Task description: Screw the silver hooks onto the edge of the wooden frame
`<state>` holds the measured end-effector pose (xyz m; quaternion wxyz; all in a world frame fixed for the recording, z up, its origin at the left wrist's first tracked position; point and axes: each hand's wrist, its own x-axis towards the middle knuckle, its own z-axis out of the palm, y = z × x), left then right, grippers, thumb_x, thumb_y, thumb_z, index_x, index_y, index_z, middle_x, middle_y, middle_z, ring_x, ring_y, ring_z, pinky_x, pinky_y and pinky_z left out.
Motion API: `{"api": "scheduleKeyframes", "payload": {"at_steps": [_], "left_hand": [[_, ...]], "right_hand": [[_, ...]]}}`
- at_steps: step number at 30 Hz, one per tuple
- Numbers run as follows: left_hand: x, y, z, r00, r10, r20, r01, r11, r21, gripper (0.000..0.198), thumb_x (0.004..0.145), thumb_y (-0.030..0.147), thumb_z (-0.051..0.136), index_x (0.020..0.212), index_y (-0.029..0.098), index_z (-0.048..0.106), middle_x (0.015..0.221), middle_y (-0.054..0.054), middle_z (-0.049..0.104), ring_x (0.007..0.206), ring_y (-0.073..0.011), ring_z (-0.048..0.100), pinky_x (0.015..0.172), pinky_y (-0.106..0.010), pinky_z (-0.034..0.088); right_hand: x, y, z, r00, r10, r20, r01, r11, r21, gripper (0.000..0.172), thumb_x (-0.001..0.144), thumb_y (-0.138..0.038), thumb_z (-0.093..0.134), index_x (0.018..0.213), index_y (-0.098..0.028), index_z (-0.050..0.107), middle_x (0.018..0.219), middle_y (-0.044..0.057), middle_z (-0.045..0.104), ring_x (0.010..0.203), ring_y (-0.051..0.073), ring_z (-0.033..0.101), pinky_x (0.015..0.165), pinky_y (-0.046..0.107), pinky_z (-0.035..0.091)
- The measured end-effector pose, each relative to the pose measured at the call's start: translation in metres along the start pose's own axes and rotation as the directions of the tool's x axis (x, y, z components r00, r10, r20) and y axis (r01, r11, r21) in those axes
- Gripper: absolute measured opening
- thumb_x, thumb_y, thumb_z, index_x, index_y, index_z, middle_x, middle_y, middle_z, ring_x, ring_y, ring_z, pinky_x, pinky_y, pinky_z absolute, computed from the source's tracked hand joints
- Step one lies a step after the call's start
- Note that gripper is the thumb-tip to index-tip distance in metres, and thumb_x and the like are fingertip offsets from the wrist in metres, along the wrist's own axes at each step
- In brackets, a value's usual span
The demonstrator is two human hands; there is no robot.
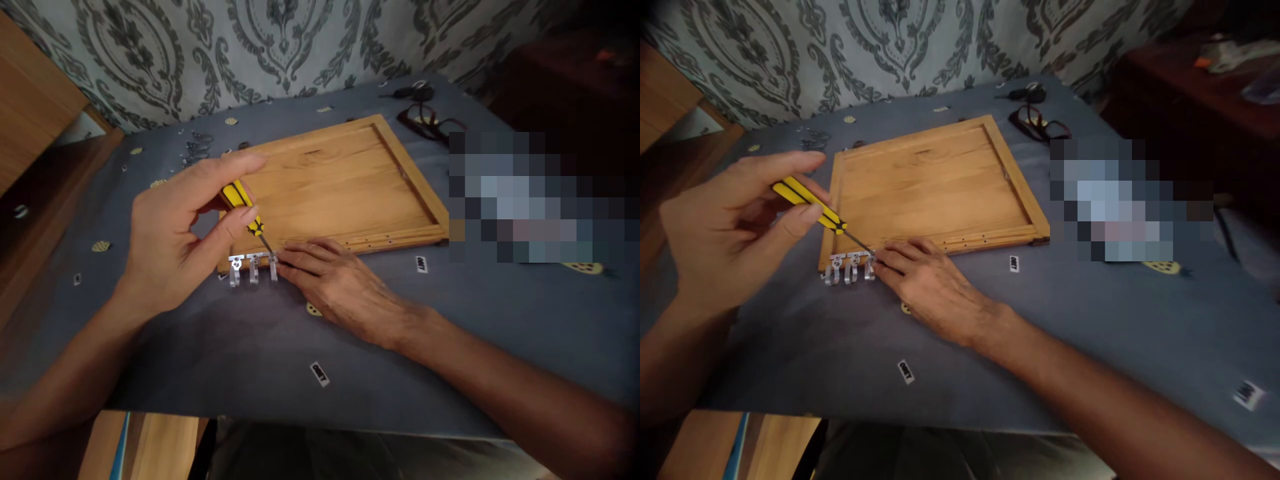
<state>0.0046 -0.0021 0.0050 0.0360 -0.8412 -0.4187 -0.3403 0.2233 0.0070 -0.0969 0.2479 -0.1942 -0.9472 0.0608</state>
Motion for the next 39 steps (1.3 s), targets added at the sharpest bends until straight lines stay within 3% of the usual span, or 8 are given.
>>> {"api": "scheduleKeyframes", "payload": {"at_steps": [6, 10, 16, 20, 24, 30, 39], "left_hand": [[-0.0001, -0.001, 0.002, 0.998, 0.055, -0.038, -0.054, 0.998, 0.031, 0.038, 0.09, 0.025, 0.066, 0.128, 0.021, 0.06, 0.105, 0.001, 0.071, 0.081, -0.0055, 0.063, 0.072, -0.018, 0.058], [-0.0003, 0.0004, -0.0001, 1.0, 0.022, -0.02, -0.021, 0.998, 0.066, 0.036, 0.091, 0.024, 0.066, 0.127, 0.021, 0.061, 0.112, 0.002, 0.072, 0.088, -0.0054, 0.067, 0.077, -0.017, 0.059], [0.0005, -0.0015, -0.0022, 0.999, 0.05, 0.003, -0.05, 0.998, 0.027, 0.038, 0.091, 0.023, 0.064, 0.129, 0.023, 0.058, 0.101, 0.003, 0.073, 0.087, -0.0082, 0.068, 0.075, -0.023, 0.062], [-0.0011, -0.0041, -0.0007, 1.0, 0.025, -0.004, -0.026, 0.999, -0.022, 0.044, 0.089, 0.028, 0.068, 0.131, 0.022, 0.055, 0.11, 0.0, 0.07, 0.091, -0.0112, 0.071, 0.079, -0.027, 0.063], [-0.0016, -0.0018, 0.0, 1.0, -0.005, -0.009, 0.005, 1.0, 0.016, 0.039, 0.089, 0.033, 0.069, 0.124, 0.023, 0.059, 0.105, 0.003, 0.07, 0.084, -0.0078, 0.07, 0.077, -0.024, 0.063], [0.0011, 0.001, 0.0, 0.999, 0.022, -0.031, -0.02, 0.999, 0.047, 0.034, 0.089, 0.03, 0.069, 0.121, 0.024, 0.061, 0.099, 0.006, 0.069, 0.077, -0.0057, 0.069, 0.071, -0.021, 0.062], [-0.0002, 0.0005, -0.0035, 1.0, 0.007, 0.012, -0.007, 1.0, 0.026, 0.04, 0.089, 0.024, 0.069, 0.127, 0.025, 0.058, 0.11, 0.005, 0.07, 0.086, -0.0071, 0.07, 0.076, -0.023, 0.063]], "right_hand": [[0.0007, 0.0001, 0.0004, 1.0, 0.006, 0.012, -0.006, 1.0, -0.006, 0.037, 0.092, -0.007, 0.053, 0.128, -0.011, 0.063, 0.134, 0.014, 0.066, 0.128, 0.028, 0.057, 0.106, 0.048, 0.046], [0.0008, 0.0006, 0.001, 1.0, -0.004, 0.0, 0.004, 1.0, 0.001, 0.035, 0.092, -0.007, 0.053, 0.126, -0.009, 0.063, 0.132, 0.016, 0.067, 0.127, 0.029, 0.058, 0.105, 0.048, 0.047], [0.0001, 0.0012, 0.0012, 1.0, 0.006, 0.012, -0.007, 1.0, 0.023, 0.038, 0.09, -0.007, 0.056, 0.128, -0.011, 0.063, 0.133, 0.016, 0.066, 0.129, 0.029, 0.056, 0.107, 0.048, 0.045], [-0.0002, 0.0014, 0.0011, 1.0, -0.002, 0.002, 0.002, 1.0, 0.008, 0.038, 0.091, -0.007, 0.055, 0.127, -0.009, 0.063, 0.133, 0.016, 0.066, 0.128, 0.03, 0.057, 0.106, 0.049, 0.046], [-0.0002, 0.0013, 0.0003, 1.0, -0.006, 0.001, 0.006, 1.0, 0.001, 0.036, 0.092, -0.007, 0.054, 0.127, -0.009, 0.063, 0.133, 0.016, 0.067, 0.128, 0.029, 0.057, 0.105, 0.049, 0.046], [0.0, 0.0013, 0.0008, 1.0, -0.015, 0.002, 0.015, 1.0, 0.004, 0.04, 0.091, -0.006, 0.055, 0.13, -0.008, 0.061, 0.134, 0.018, 0.066, 0.128, 0.03, 0.057, 0.105, 0.05, 0.047], [0.0, 0.0009, 0.0004, 1.0, -0.011, 0.0, 0.011, 1.0, -0.001, 0.038, 0.093, -0.007, 0.051, 0.129, -0.008, 0.062, 0.133, 0.017, 0.066, 0.127, 0.03, 0.058, 0.105, 0.049, 0.047]]}}
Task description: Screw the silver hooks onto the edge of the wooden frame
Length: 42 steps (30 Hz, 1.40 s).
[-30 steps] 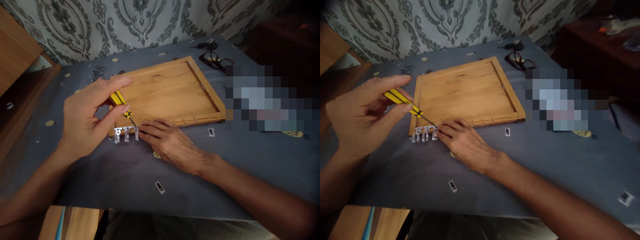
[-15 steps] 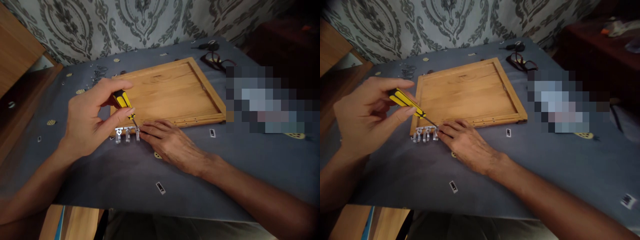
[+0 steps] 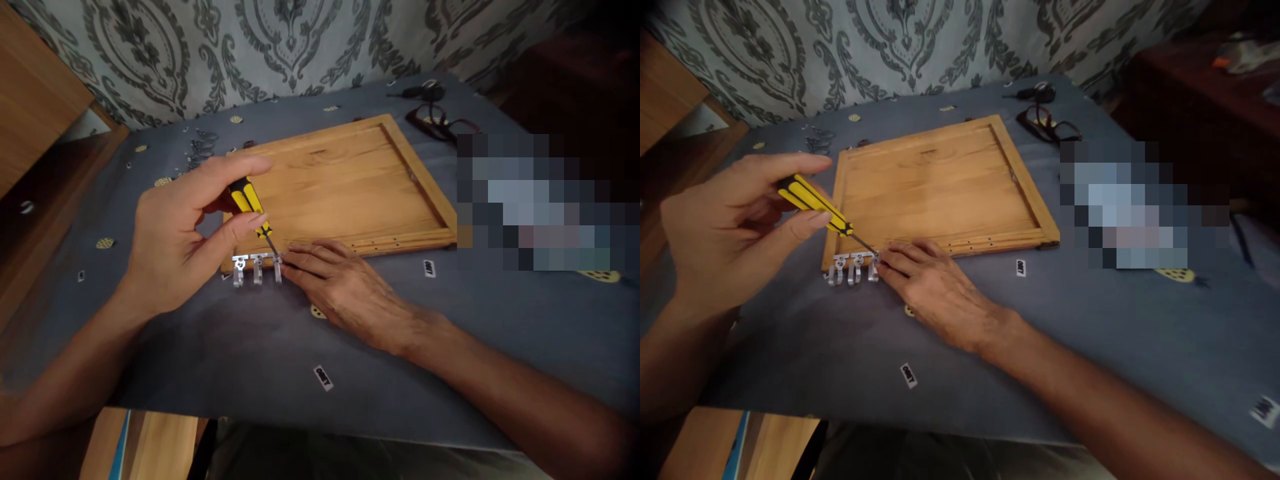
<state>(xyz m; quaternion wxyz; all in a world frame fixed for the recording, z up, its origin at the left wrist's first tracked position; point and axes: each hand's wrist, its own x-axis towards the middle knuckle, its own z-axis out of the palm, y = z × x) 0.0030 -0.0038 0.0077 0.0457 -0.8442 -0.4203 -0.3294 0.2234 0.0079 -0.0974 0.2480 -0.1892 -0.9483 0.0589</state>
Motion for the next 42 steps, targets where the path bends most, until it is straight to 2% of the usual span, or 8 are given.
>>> {"api": "scheduleKeyframes", "payload": {"at_steps": [5, 11, 16, 17, 23, 31, 42], "left_hand": [[-0.001, 0.0, 0.0, 1.0, 0.0, 0.011, 0.001, 1.0, -0.03, 0.039, 0.089, 0.024, 0.068, 0.127, 0.025, 0.058, 0.113, 0.004, 0.07, 0.083, -0.0065, 0.069, 0.075, -0.023, 0.063], [0.002, -0.001, -0.003, 1.0, -0.016, -0.01, 0.016, 1.0, -0.005, 0.035, 0.089, 0.029, 0.068, 0.123, 0.022, 0.062, 0.107, 0.002, 0.072, 0.082, -0.008, 0.068, 0.074, -0.022, 0.061], [0.003, 0.004, -0.011, 0.977, -0.2, -0.08, 0.195, 0.979, -0.064, 0.038, 0.088, 0.031, 0.069, 0.124, 0.02, 0.062, 0.112, -0.001, 0.069, 0.09, -0.0101, 0.067, 0.083, -0.025, 0.06], [0.003, 0.005, -0.011, 0.976, -0.204, -0.079, 0.2, 0.978, -0.06, 0.038, 0.088, 0.031, 0.069, 0.124, 0.019, 0.062, 0.111, -0.001, 0.069, 0.09, -0.01, 0.067, 0.083, -0.024, 0.06], [0.002, 0.002, -0.005, 0.996, -0.052, -0.065, 0.056, 0.996, 0.067, 0.034, 0.089, 0.032, 0.067, 0.12, 0.019, 0.064, 0.102, 0.003, 0.071, 0.08, -0.0073, 0.068, 0.072, -0.021, 0.06], [0.001, -0.002, -0.002, 0.996, -0.057, -0.072, 0.059, 0.998, 0.027, 0.038, 0.087, 0.03, 0.07, 0.124, 0.026, 0.064, 0.102, 0.004, 0.072, 0.08, -0.0078, 0.067, 0.071, -0.02, 0.058], [0.002, -0.002, -0.002, 0.998, -0.049, -0.051, 0.05, 0.999, 0.014, 0.037, 0.087, 0.029, 0.069, 0.124, 0.024, 0.063, 0.102, 0.004, 0.071, 0.081, -0.0085, 0.069, 0.073, -0.023, 0.061]], "right_hand": [[-0.001, -0.001, 0.0, 1.0, 0.014, 0.001, -0.014, 1.0, 0.003, 0.039, 0.093, -0.007, 0.053, 0.131, -0.009, 0.062, 0.133, 0.016, 0.066, 0.129, 0.029, 0.057, 0.107, 0.049, 0.046], [-0.001, 0.0, -0.001, 1.0, 0.011, 0.015, -0.012, 1.0, 0.024, 0.039, 0.092, -0.006, 0.054, 0.13, -0.009, 0.062, 0.134, 0.017, 0.066, 0.128, 0.03, 0.057, 0.106, 0.051, 0.047], [-0.001, 0.001, 0.0, 1.0, 0.009, 0.011, -0.009, 1.0, 0.013, 0.039, 0.093, -0.008, 0.054, 0.131, -0.009, 0.061, 0.135, 0.016, 0.066, 0.129, 0.03, 0.057, 0.106, 0.05, 0.047], [-0.001, 0.001, 0.0, 1.0, 0.009, 0.006, -0.009, 1.0, 0.009, 0.038, 0.093, -0.008, 0.054, 0.131, -0.009, 0.061, 0.134, 0.015, 0.066, 0.129, 0.03, 0.057, 0.106, 0.05, 0.047], [0.0, -0.001, -0.002, 1.0, 0.011, -0.002, -0.011, 1.0, 0.012, 0.039, 0.092, -0.005, 0.052, 0.13, -0.008, 0.062, 0.133, 0.015, 0.067, 0.129, 0.029, 0.057, 0.106, 0.048, 0.047], [0.0, 0.0, -0.003, 1.0, 0.02, 0.006, -0.02, 0.999, 0.028, 0.039, 0.092, -0.005, 0.053, 0.13, -0.008, 0.062, 0.133, 0.017, 0.067, 0.129, 0.03, 0.057, 0.105, 0.05, 0.048], [0.0, 0.0, -0.003, 0.999, 0.029, 0.029, -0.03, 0.999, 0.039, 0.04, 0.092, -0.006, 0.052, 0.131, -0.011, 0.061, 0.135, 0.016, 0.065, 0.131, 0.029, 0.056, 0.107, 0.05, 0.046]]}}
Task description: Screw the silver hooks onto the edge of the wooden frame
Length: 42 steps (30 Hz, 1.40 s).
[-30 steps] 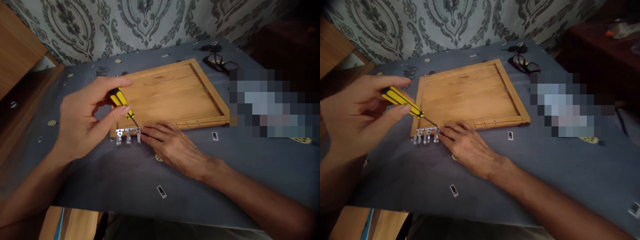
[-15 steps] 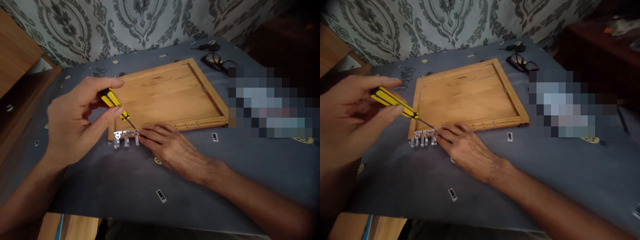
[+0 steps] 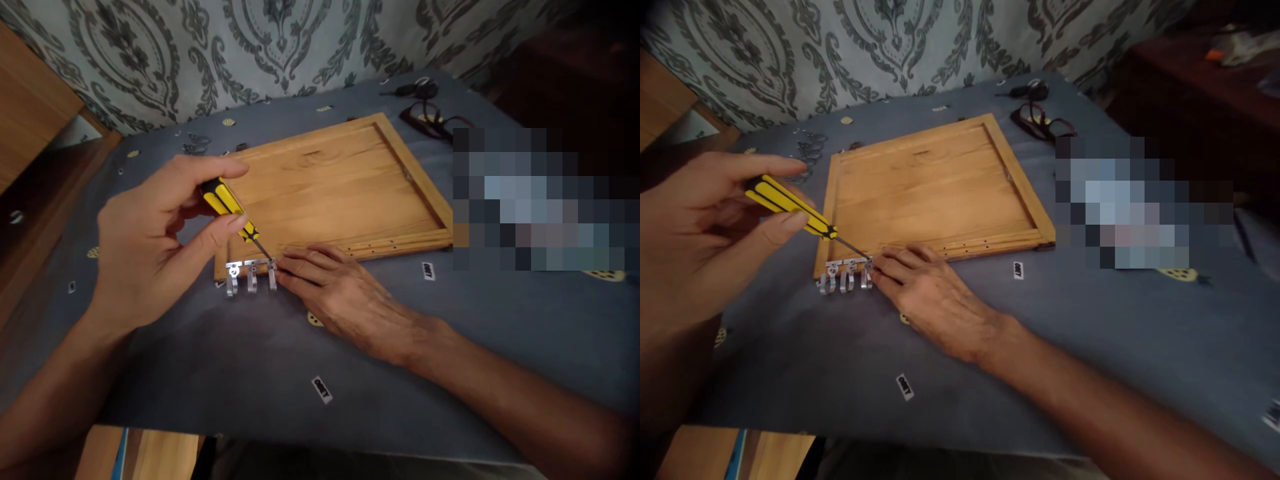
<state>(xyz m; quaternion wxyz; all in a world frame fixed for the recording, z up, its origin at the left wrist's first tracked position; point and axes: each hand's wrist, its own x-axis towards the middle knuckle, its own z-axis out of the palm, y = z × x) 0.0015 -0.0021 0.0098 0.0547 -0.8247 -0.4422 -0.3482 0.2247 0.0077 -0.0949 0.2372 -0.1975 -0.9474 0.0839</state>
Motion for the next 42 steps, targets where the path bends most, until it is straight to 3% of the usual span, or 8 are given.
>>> {"api": "scheduleKeyframes", "payload": {"at_steps": [4, 12, 20, 33, 42], "left_hand": [[0.0, 0.0, -0.002, 0.999, 0.012, 0.039, -0.012, 1.0, -0.008, 0.04, 0.087, 0.027, 0.07, 0.126, 0.023, 0.062, 0.11, 0.002, 0.073, 0.086, -0.009, 0.069, 0.079, -0.023, 0.062], [0.003, 0.005, -0.009, 0.994, -0.013, 0.104, 0.005, 0.997, 0.074, 0.039, 0.089, 0.033, 0.068, 0.127, 0.026, 0.063, 0.107, 0.003, 0.071, 0.082, -0.0084, 0.067, 0.076, -0.023, 0.06], [0.003, 0.002, -0.009, 0.995, -0.019, 0.102, 0.01, 0.996, 0.084, 0.037, 0.089, 0.034, 0.066, 0.125, 0.023, 0.063, 0.104, 0.003, 0.07, 0.086, -0.0089, 0.067, 0.08, -0.023, 0.06], [0.003, -0.002, -0.008, 0.996, 0.015, 0.087, -0.025, 0.994, 0.111, 0.037, 0.091, 0.037, 0.065, 0.123, 0.021, 0.064, 0.1, 0.002, 0.069, 0.077, -0.0054, 0.062, 0.068, -0.017, 0.052], [0.003, -0.005, -0.011, 0.989, 0.04, 0.143, -0.053, 0.994, 0.093, 0.04, 0.089, 0.037, 0.068, 0.125, 0.02, 0.063, 0.086, 0.003, 0.064, 0.075, -0.0057, 0.063, 0.067, -0.017, 0.053]], "right_hand": [[0.0, 0.0, 0.0, 1.0, -0.007, 0.011, 0.007, 1.0, 0.005, 0.041, 0.091, -0.006, 0.054, 0.131, -0.008, 0.061, 0.136, 0.017, 0.064, 0.131, 0.031, 0.055, 0.107, 0.05, 0.046], [0.0, 0.0, 0.001, 1.0, 0.002, 0.001, -0.002, 1.0, 0.012, 0.042, 0.091, -0.005, 0.055, 0.132, -0.01, 0.061, 0.136, 0.017, 0.065, 0.131, 0.029, 0.056, 0.107, 0.051, 0.046], [0.0, 0.0, 0.001, 1.0, 0.008, -0.007, -0.008, 1.0, 0.003, 0.038, 0.092, -0.006, 0.054, 0.129, -0.011, 0.063, 0.134, 0.016, 0.066, 0.13, 0.028, 0.056, 0.107, 0.048, 0.046], [0.0, -0.001, -0.002, 0.999, 0.01, 0.039, -0.01, 1.0, 0.008, 0.043, 0.089, -0.005, 0.055, 0.132, -0.01, 0.06, 0.138, 0.016, 0.063, 0.133, 0.03, 0.053, 0.108, 0.049, 0.044], [-0.001, -0.001, -0.001, 0.999, 0.006, 0.037, -0.007, 1.0, 0.009, 0.041, 0.089, -0.006, 0.055, 0.13, -0.008, 0.06, 0.138, 0.016, 0.063, 0.132, 0.03, 0.054, 0.109, 0.05, 0.044]]}}
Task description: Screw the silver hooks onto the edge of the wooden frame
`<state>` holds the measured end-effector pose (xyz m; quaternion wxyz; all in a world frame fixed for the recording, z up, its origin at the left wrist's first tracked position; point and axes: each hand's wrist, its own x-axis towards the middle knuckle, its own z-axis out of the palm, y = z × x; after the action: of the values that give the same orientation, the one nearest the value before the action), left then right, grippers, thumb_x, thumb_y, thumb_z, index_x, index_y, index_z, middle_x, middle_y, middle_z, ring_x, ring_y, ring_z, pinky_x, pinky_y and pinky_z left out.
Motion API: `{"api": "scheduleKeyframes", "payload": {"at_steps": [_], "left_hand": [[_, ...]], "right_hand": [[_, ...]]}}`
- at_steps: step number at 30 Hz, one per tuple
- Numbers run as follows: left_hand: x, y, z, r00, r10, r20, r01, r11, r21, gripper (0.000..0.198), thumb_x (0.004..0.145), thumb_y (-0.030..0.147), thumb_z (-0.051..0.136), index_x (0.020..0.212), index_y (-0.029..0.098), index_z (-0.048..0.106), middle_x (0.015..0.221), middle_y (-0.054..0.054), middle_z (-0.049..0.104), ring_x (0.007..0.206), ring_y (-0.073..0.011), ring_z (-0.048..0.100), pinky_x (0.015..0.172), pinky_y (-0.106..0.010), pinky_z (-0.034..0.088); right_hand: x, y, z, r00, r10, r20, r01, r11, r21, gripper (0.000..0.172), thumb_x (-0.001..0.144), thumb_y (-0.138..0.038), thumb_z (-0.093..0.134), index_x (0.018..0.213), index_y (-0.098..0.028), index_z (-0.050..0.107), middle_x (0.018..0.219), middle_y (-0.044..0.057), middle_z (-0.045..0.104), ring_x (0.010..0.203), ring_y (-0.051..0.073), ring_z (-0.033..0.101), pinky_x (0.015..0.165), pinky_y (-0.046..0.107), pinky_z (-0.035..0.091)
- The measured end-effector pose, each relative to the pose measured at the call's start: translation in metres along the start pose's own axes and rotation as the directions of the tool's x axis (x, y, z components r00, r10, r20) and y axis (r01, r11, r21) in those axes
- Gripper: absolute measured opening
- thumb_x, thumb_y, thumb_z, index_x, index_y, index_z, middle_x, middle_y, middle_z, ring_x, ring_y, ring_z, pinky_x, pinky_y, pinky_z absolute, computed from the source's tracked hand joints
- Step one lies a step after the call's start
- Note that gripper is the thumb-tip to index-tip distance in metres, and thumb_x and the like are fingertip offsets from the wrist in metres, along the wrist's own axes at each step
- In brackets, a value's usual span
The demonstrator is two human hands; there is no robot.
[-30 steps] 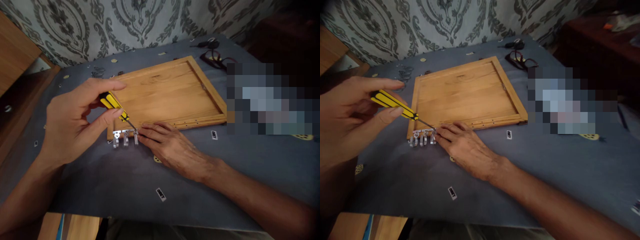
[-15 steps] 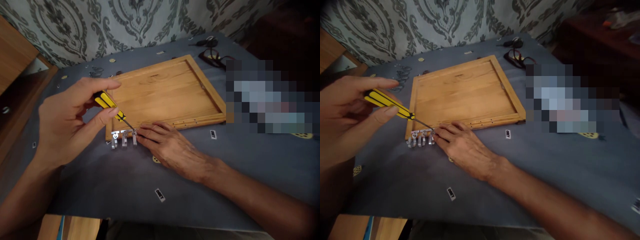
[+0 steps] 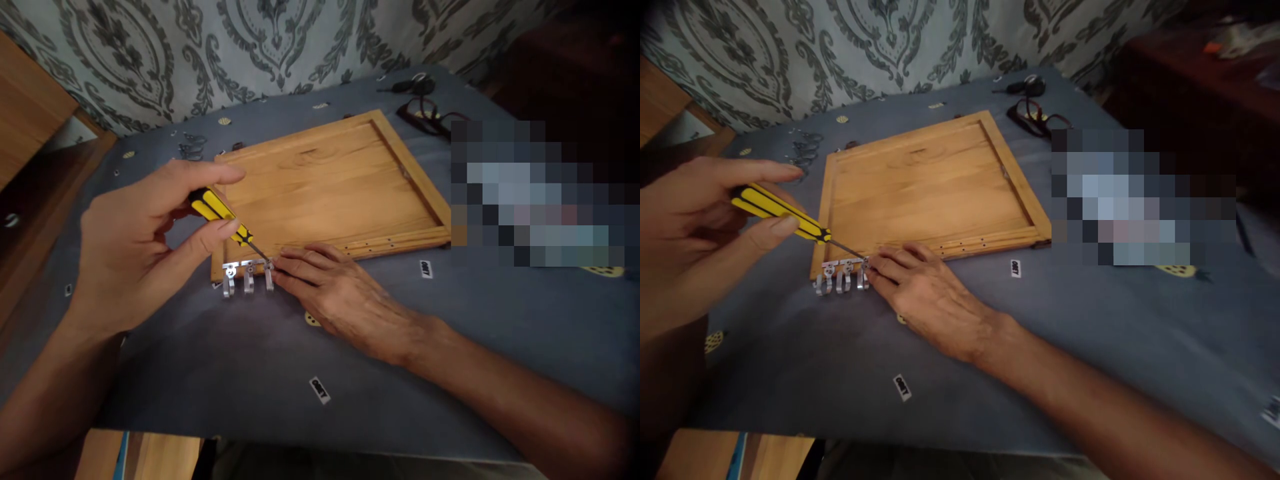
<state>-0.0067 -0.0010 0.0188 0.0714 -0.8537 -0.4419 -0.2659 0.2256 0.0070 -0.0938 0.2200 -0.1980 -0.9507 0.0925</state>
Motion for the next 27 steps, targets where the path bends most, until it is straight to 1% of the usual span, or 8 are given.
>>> {"api": "scheduleKeyframes", "payload": {"at_steps": [3, 5, 8, 11, 16, 20, 23, 27], "left_hand": [[0.001, 0.002, 0.0, 1.0, -0.002, 0.017, 0.002, 1.0, -0.023, 0.041, 0.088, 0.035, 0.069, 0.126, 0.021, 0.063, 0.095, 0.002, 0.067, 0.082, -0.0084, 0.068, 0.07, -0.019, 0.056], [0.001, 0.003, 0.002, 1.0, -0.011, 0.006, 0.012, 0.999, -0.032, 0.043, 0.087, 0.035, 0.07, 0.128, 0.024, 0.062, 0.101, 0.002, 0.069, 0.085, -0.01, 0.069, 0.072, -0.021, 0.058], [0.0, 0.005, 0.007, 0.996, -0.018, -0.083, 0.013, 0.998, -0.06, 0.045, 0.086, 0.033, 0.07, 0.13, 0.029, 0.06, 0.106, 0.003, 0.069, 0.085, -0.0102, 0.07, 0.075, -0.025, 0.062], [-0.001, 0.005, 0.012, 0.987, 0.003, -0.159, -0.015, 0.997, -0.078, 0.04, 0.086, 0.031, 0.071, 0.125, 0.028, 0.062, 0.103, 0.004, 0.068, 0.081, -0.0085, 0.068, 0.072, -0.023, 0.061], [-0.002, 0.003, 0.017, 0.982, -0.016, -0.188, 0.004, 0.998, -0.064, 0.027, 0.09, 0.028, 0.067, 0.117, 0.027, 0.067, 0.097, 0.005, 0.071, 0.082, -0.0089, 0.065, 0.073, -0.023, 0.053], [-0.003, 0.002, 0.017, 0.976, 0.001, -0.216, -0.001, 1.0, 0.001, 0.027, 0.085, 0.032, 0.073, 0.111, 0.025, 0.071, 0.088, 0.005, 0.069, 0.075, -0.009, 0.062, 0.069, -0.025, 0.047], [-0.004, 0.004, 0.017, 0.975, -0.028, -0.221, 0.03, 1.0, 0.007, 0.028, 0.085, 0.033, 0.074, 0.112, 0.026, 0.07, 0.087, 0.005, 0.069, 0.076, -0.0092, 0.065, 0.068, -0.025, 0.048], [-0.004, 0.008, 0.018, 0.96, -0.068, -0.271, 0.066, 0.998, -0.019, 0.034, 0.083, 0.033, 0.076, 0.115, 0.024, 0.068, 0.092, 0.004, 0.068, 0.077, -0.0096, 0.068, 0.067, -0.023, 0.057]], "right_hand": [[0.0, 0.0, 0.0, 1.0, -0.004, 0.0, 0.004, 1.0, -0.011, 0.041, 0.09, -0.007, 0.055, 0.131, -0.008, 0.059, 0.138, 0.016, 0.063, 0.133, 0.03, 0.053, 0.109, 0.05, 0.045], [0.001, 0.0, -0.001, 1.0, 0.006, 0.01, -0.005, 1.0, -0.022, 0.04, 0.091, -0.008, 0.055, 0.13, -0.01, 0.06, 0.138, 0.015, 0.064, 0.133, 0.03, 0.054, 0.109, 0.049, 0.045], [0.001, 0.0, -0.001, 1.0, 0.012, 0.017, -0.012, 1.0, -0.028, 0.038, 0.092, -0.01, 0.054, 0.13, -0.01, 0.061, 0.138, 0.015, 0.064, 0.133, 0.03, 0.054, 0.109, 0.049, 0.045], [0.001, -0.001, -0.002, 1.0, 0.011, 0.016, -0.011, 1.0, -0.015, 0.04, 0.092, -0.009, 0.055, 0.131, -0.008, 0.06, 0.139, 0.016, 0.063, 0.133, 0.031, 0.053, 0.109, 0.05, 0.045], [0.001, -0.001, -0.001, 1.0, 0.006, 0.006, -0.005, 1.0, -0.003, 0.039, 0.092, -0.008, 0.055, 0.13, -0.007, 0.061, 0.137, 0.018, 0.064, 0.132, 0.031, 0.054, 0.107, 0.052, 0.045], [0.001, -0.001, -0.001, 1.0, 0.009, 0.003, -0.009, 1.0, -0.021, 0.039, 0.092, -0.008, 0.054, 0.13, -0.009, 0.061, 0.137, 0.016, 0.064, 0.132, 0.03, 0.055, 0.108, 0.051, 0.045], [0.001, -0.001, -0.001, 1.0, 0.012, 0.013, -0.012, 0.999, -0.034, 0.039, 0.092, -0.009, 0.054, 0.13, -0.01, 0.061, 0.138, 0.015, 0.064, 0.132, 0.03, 0.055, 0.109, 0.049, 0.044], [0.001, -0.001, -0.001, 1.0, 0.0, -0.013, 0.0, 1.0, -0.025, 0.037, 0.093, -0.009, 0.052, 0.128, -0.008, 0.063, 0.136, 0.016, 0.065, 0.13, 0.031, 0.056, 0.107, 0.049, 0.046]]}}
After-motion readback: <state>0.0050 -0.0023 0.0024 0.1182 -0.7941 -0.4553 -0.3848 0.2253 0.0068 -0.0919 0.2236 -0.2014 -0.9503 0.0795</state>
